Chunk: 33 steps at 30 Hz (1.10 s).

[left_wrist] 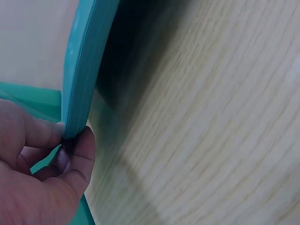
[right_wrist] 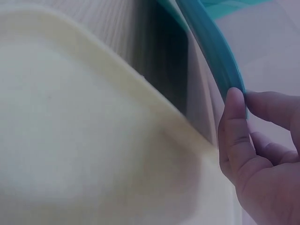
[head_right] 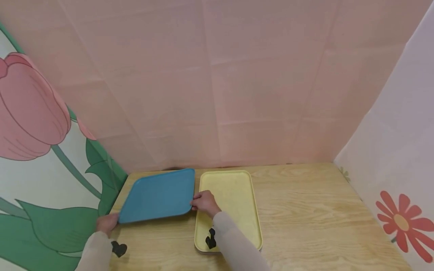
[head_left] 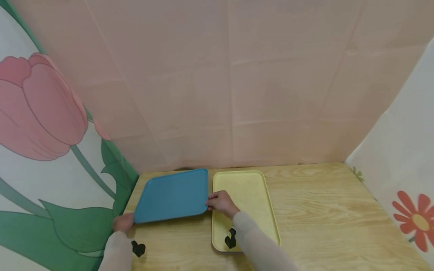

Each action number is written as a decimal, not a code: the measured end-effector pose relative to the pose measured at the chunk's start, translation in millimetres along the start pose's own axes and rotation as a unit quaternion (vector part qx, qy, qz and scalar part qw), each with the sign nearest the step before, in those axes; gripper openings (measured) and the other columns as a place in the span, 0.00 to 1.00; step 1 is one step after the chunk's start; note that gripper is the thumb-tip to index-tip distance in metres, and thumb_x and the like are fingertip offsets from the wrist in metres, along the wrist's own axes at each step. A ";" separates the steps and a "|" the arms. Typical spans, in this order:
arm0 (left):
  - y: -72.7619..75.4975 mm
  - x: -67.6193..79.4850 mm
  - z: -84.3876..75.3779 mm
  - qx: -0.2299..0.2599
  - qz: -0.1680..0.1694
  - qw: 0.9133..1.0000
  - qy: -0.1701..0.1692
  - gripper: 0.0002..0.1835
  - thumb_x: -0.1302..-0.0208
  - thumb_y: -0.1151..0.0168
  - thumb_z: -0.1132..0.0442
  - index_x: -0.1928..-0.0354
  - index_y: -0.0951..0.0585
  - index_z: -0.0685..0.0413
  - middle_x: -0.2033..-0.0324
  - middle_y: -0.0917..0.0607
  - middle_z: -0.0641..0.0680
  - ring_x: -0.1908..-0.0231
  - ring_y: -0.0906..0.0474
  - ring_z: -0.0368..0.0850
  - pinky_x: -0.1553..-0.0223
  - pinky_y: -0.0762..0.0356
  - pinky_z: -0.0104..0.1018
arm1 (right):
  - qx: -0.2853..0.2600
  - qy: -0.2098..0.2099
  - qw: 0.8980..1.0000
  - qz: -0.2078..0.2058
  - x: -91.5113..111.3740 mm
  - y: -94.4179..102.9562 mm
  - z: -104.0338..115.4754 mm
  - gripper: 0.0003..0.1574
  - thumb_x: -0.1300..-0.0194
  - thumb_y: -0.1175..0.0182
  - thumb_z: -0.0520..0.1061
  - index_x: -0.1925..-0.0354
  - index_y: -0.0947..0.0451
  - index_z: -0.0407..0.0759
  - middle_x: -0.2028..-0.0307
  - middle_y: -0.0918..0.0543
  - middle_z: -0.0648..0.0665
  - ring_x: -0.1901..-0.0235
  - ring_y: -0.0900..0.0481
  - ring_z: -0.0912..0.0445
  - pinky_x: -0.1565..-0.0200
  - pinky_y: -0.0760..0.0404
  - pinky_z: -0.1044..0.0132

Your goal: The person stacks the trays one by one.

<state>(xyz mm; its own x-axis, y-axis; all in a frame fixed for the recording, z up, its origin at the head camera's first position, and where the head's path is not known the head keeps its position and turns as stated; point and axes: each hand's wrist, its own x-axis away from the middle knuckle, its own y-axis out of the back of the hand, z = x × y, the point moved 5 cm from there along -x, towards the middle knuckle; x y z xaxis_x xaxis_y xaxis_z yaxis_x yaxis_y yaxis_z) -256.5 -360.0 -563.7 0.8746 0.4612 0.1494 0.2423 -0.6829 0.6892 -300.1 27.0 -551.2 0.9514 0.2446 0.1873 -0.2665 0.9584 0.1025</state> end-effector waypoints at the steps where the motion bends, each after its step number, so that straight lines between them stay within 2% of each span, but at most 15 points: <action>1: -0.6 2.2 -2.6 0.019 -0.012 1.000 0.003 0.15 0.42 0.51 0.65 0.80 0.22 0.67 0.76 0.22 0.62 0.66 0.28 0.58 0.67 0.27 0.37 | 0.001 -0.001 1.000 -0.002 0.7 2.4 -0.2 0.16 0.37 0.36 0.30 0.52 0.23 0.20 0.65 0.16 0.37 0.68 0.13 0.45 0.61 0.12 0.57; 4: -4.0 6.3 -9.1 0.058 -0.030 0.998 0.006 0.16 0.42 0.49 0.66 0.68 0.15 0.72 0.68 0.17 0.67 0.61 0.25 0.61 0.61 0.25 0.40 | 0.016 -0.004 1.000 -0.011 2.1 9.3 -0.9 0.16 0.36 0.36 0.31 0.51 0.22 0.21 0.65 0.15 0.37 0.69 0.13 0.47 0.62 0.13 0.58; 7: -9.5 5.5 -15.4 0.061 -0.035 0.997 -0.004 0.18 0.41 0.48 0.67 0.57 0.16 0.74 0.60 0.16 0.71 0.56 0.23 0.63 0.53 0.24 0.45 | 0.026 -0.005 0.999 -0.018 3.1 17.1 -1.9 0.17 0.36 0.36 0.32 0.51 0.22 0.21 0.65 0.14 0.37 0.68 0.13 0.46 0.60 0.13 0.56; 9: -13.7 4.2 -20.4 0.081 -0.028 0.996 -0.009 0.20 0.39 0.48 0.68 0.51 0.19 0.76 0.54 0.17 0.73 0.51 0.24 0.67 0.48 0.24 0.50 | 0.031 -0.004 0.999 -0.025 4.0 23.6 -2.9 0.18 0.35 0.36 0.33 0.50 0.22 0.21 0.64 0.14 0.37 0.68 0.14 0.47 0.60 0.13 0.56; 12: -18.0 3.3 -30.1 0.091 -0.013 0.996 -0.019 0.21 0.37 0.48 0.69 0.47 0.21 0.78 0.51 0.19 0.74 0.46 0.25 0.70 0.42 0.27 0.56 | 0.031 -0.007 0.999 -0.033 4.7 32.4 -6.8 0.18 0.35 0.36 0.33 0.50 0.22 0.21 0.64 0.15 0.38 0.69 0.14 0.51 0.59 0.13 0.57; 16: -23.6 -0.7 -34.6 0.132 -0.002 0.991 -0.026 0.21 0.37 0.47 0.69 0.46 0.22 0.79 0.48 0.21 0.75 0.42 0.29 0.72 0.37 0.32 0.59 | 0.024 -0.009 0.999 -0.042 7.5 41.5 -10.4 0.17 0.35 0.37 0.33 0.51 0.22 0.22 0.63 0.15 0.38 0.70 0.15 0.54 0.59 0.14 0.59; 20: -29.6 -5.6 -33.7 0.173 -0.005 0.984 -0.039 0.18 0.38 0.45 0.70 0.50 0.19 0.78 0.53 0.18 0.74 0.48 0.22 0.66 0.47 0.20 0.49 | 0.019 -0.010 0.998 -0.052 10.8 49.3 -12.9 0.17 0.36 0.37 0.32 0.51 0.22 0.21 0.64 0.15 0.37 0.70 0.15 0.53 0.60 0.13 0.59; 22: -31.3 -4.4 -37.0 0.173 -0.002 0.984 -0.042 0.17 0.38 0.44 0.70 0.51 0.19 0.77 0.53 0.17 0.74 0.51 0.20 0.62 0.55 0.17 0.40 | 0.016 -0.012 0.998 -0.056 12.3 53.2 -14.2 0.16 0.36 0.37 0.31 0.51 0.23 0.21 0.64 0.15 0.37 0.70 0.15 0.54 0.60 0.13 0.59; 23: -32.2 -3.1 -39.5 0.173 0.001 0.984 -0.042 0.18 0.37 0.44 0.70 0.50 0.19 0.77 0.53 0.18 0.74 0.52 0.19 0.59 0.58 0.17 0.35 | 0.013 -0.012 0.998 -0.057 13.4 55.4 -14.5 0.16 0.36 0.37 0.31 0.51 0.23 0.21 0.64 0.16 0.37 0.70 0.15 0.53 0.60 0.13 0.58; 24: -33.1 -0.9 -42.8 0.174 0.008 0.984 -0.039 0.19 0.36 0.45 0.70 0.47 0.21 0.79 0.50 0.20 0.75 0.52 0.20 0.59 0.58 0.17 0.35 | 0.011 -0.012 0.998 -0.059 14.4 57.6 -14.8 0.16 0.36 0.37 0.31 0.51 0.23 0.21 0.64 0.16 0.37 0.70 0.15 0.53 0.60 0.13 0.58; 27: -35.8 2.7 -50.0 0.171 0.019 0.985 -0.036 0.19 0.35 0.45 0.71 0.45 0.22 0.78 0.49 0.20 0.75 0.59 0.19 0.48 0.66 0.21 0.25 | 0.007 -0.011 0.998 -0.064 18.4 64.7 -13.4 0.17 0.36 0.37 0.30 0.51 0.23 0.20 0.64 0.16 0.36 0.69 0.15 0.51 0.59 0.13 0.55; 30: -40.1 5.3 -55.5 0.176 0.030 0.983 -0.031 0.19 0.33 0.45 0.72 0.44 0.23 0.78 0.48 0.20 0.75 0.65 0.22 0.38 0.68 0.23 0.23 | 0.005 -0.007 0.997 -0.071 22.9 72.5 -11.2 0.17 0.37 0.37 0.30 0.52 0.24 0.19 0.64 0.16 0.35 0.68 0.15 0.49 0.58 0.13 0.53; 33: -44.8 6.8 -60.0 0.180 0.030 0.983 -0.034 0.18 0.34 0.44 0.72 0.45 0.22 0.78 0.49 0.19 0.75 0.67 0.22 0.36 0.69 0.23 0.23 | 0.003 -0.002 0.997 -0.074 26.3 80.3 -10.7 0.17 0.37 0.37 0.29 0.52 0.24 0.18 0.64 0.16 0.34 0.68 0.15 0.49 0.58 0.13 0.52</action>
<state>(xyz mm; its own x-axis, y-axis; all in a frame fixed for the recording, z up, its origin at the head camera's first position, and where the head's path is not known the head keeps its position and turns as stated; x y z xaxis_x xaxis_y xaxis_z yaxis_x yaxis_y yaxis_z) -286.6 -292.3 -550.9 0.9150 0.3830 0.1267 0.3108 -0.8695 0.3839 -294.8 112.0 -548.5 0.9797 0.0988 0.1741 -0.1233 0.9831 0.1356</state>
